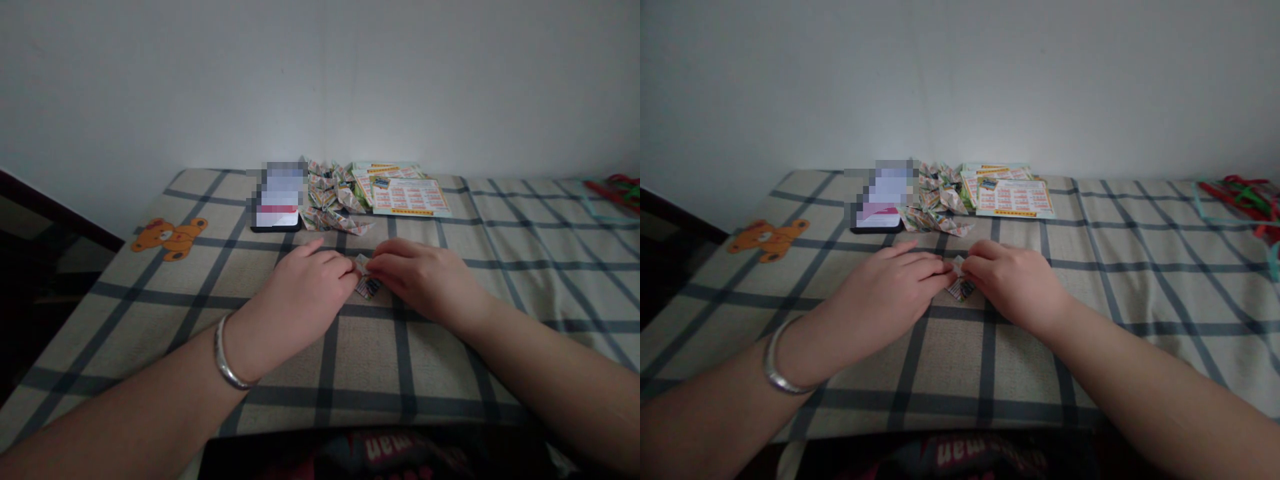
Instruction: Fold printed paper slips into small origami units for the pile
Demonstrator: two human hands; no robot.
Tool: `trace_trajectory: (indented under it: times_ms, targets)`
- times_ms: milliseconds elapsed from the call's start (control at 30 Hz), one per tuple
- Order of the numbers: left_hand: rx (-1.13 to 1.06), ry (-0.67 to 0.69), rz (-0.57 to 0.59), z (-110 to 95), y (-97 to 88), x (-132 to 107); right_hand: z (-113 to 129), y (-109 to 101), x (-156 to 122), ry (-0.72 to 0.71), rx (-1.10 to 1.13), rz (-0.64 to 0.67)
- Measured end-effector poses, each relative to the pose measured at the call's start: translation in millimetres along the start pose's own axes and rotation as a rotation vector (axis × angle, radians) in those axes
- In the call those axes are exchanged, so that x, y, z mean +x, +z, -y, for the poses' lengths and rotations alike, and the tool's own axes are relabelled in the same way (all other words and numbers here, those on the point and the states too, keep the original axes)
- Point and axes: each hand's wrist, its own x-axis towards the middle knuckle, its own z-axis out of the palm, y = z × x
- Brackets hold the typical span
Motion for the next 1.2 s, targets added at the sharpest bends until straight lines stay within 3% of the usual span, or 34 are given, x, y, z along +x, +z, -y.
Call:
trace_trajectory:
  times_ms: [100,267,533,1200]
  targets:
    - [-0.009,-0.006,-0.010,1,-0.8,0,-2,0,0,-0.073,0.012,0.003]
    - [-0.034,-0.019,0.010,0,-4.9,2,-1,0,0,-0.049,-0.005,0.030]
    - [-0.043,0.007,-0.005,2,-5.1,0,0,1,-3,-0.125,-0.022,0.017]
    - [-0.097,-0.048,0.014,8,-9.1,1,-11,-11,0,-0.109,-0.091,0.129]
